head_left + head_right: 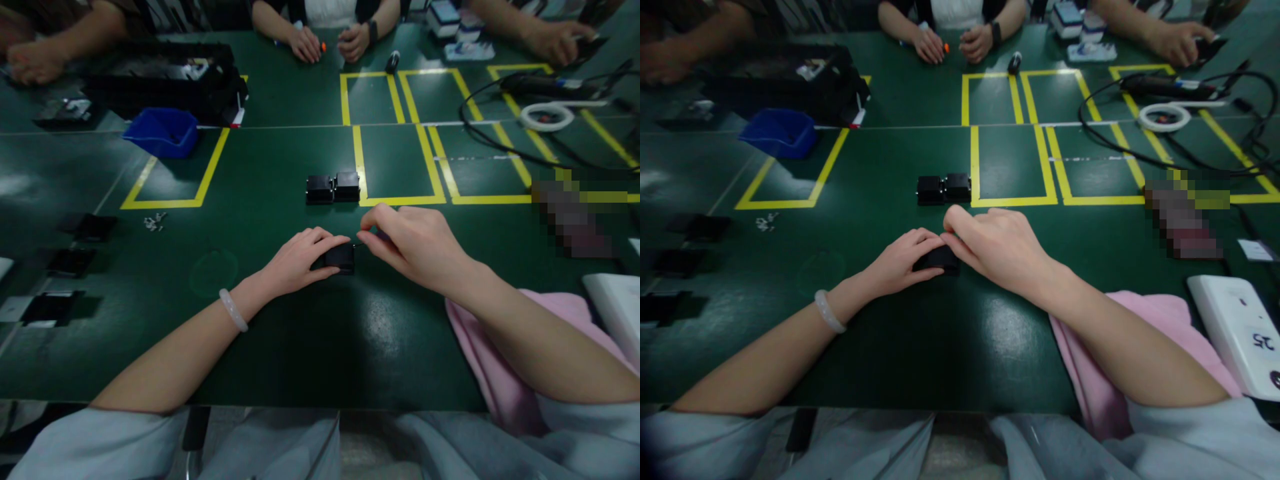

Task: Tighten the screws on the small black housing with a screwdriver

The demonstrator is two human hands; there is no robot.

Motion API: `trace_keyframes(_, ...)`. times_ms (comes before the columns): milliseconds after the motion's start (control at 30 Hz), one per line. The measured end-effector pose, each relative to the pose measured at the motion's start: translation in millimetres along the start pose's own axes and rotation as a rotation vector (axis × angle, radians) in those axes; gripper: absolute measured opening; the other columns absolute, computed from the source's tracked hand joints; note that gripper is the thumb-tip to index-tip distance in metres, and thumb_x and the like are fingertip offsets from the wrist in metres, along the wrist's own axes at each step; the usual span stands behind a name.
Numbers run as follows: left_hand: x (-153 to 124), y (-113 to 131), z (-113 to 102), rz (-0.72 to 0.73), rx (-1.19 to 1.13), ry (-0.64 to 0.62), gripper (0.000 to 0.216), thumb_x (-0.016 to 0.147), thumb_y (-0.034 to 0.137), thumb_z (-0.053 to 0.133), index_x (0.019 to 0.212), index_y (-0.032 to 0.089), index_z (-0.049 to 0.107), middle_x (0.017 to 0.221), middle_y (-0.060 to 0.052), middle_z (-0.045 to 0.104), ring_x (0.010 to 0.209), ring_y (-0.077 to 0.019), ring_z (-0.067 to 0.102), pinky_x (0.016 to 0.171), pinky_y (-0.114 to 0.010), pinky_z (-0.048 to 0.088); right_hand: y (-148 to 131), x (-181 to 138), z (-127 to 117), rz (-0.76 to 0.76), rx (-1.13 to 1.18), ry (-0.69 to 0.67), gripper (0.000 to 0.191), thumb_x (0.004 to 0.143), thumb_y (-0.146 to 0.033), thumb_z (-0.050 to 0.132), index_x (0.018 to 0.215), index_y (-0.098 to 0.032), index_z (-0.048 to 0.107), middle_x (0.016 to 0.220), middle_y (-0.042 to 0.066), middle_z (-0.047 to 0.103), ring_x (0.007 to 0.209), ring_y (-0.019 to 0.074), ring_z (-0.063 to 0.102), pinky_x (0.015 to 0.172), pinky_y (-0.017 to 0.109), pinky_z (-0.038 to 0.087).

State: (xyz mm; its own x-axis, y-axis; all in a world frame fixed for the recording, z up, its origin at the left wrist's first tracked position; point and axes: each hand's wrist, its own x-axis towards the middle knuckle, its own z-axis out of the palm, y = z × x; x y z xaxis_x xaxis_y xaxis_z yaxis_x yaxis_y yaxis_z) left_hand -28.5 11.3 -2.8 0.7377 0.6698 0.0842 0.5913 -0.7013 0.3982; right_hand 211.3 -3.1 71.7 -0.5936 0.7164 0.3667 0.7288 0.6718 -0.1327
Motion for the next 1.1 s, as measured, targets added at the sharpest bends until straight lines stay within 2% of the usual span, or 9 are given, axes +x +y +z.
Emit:
trace_keyframes(200,0.7,0.3,-0.2,0.000,0.003,0.005,0.052,0.095,0.038,0.056,0.143,0.024,0.042,0.124,-0.011,0.054,0.109,-0.0257,0.052,0.092,-0.039,0.045,-0.3,0.7,-0.2,0.013,0.039,0.000,0.017,0.093,-0.023,0.043,0.105,-0.017,0.055,0.070,-0.001,0.063,0.061,0.0135,0.058,0.059,0.025,0.033)
trace_keyframes(400,0.5,0.5,-0.5,-0.004,0.002,-0.004,0.052,0.096,0.038,0.056,0.144,0.025,0.040,0.126,-0.011,0.054,0.110,-0.0257,0.052,0.093,-0.040,0.044,0.4,0.2,-0.6,0.046,0.011,-0.025,0.022,0.098,-0.032,0.039,0.097,-0.018,0.056,0.070,0.001,0.064,0.061,0.0138,0.058,0.059,0.026,0.030)
trace_keyframes(567,0.8,1.1,-1.2,-0.010,0.002,-0.006,0.052,0.096,0.039,0.056,0.143,0.024,0.041,0.125,-0.010,0.054,0.108,-0.0257,0.052,0.092,-0.039,0.045,0.3,0.3,-2.2,0.005,0.053,-0.012,0.016,0.095,-0.023,0.042,0.103,-0.017,0.055,0.071,-0.001,0.063,0.060,0.0122,0.057,0.058,0.024,0.031)
trace_keyframes(767,0.2,-0.2,0.0,-0.005,-0.003,-0.005,0.053,0.096,0.038,0.057,0.144,0.025,0.040,0.124,-0.010,0.054,0.109,-0.0257,0.052,0.093,-0.040,0.044,0.2,0.7,-3.1,0.029,0.023,-0.053,0.024,0.098,-0.034,0.040,0.096,-0.017,0.057,0.067,0.000,0.062,0.059,0.0149,0.059,0.057,0.026,0.031)
trace_keyframes(967,0.7,0.4,-0.5,-0.004,0.002,-0.007,0.052,0.095,0.038,0.057,0.143,0.024,0.041,0.124,-0.010,0.054,0.107,-0.0253,0.052,0.091,-0.039,0.045,1.0,0.9,-2.6,0.022,0.095,-0.040,0.018,0.095,-0.024,0.042,0.104,-0.015,0.054,0.070,-0.001,0.061,0.058,0.0125,0.056,0.055,0.024,0.031)
trace_keyframes(1100,0.6,-0.6,0.5,0.002,0.008,0.003,0.053,0.095,0.038,0.058,0.144,0.024,0.040,0.124,-0.010,0.054,0.109,-0.0255,0.052,0.093,-0.040,0.044,2.0,1.0,-1.6,0.028,0.074,-0.073,0.025,0.098,-0.034,0.038,0.099,-0.016,0.055,0.070,0.001,0.062,0.061,0.0158,0.059,0.057,0.026,0.032)
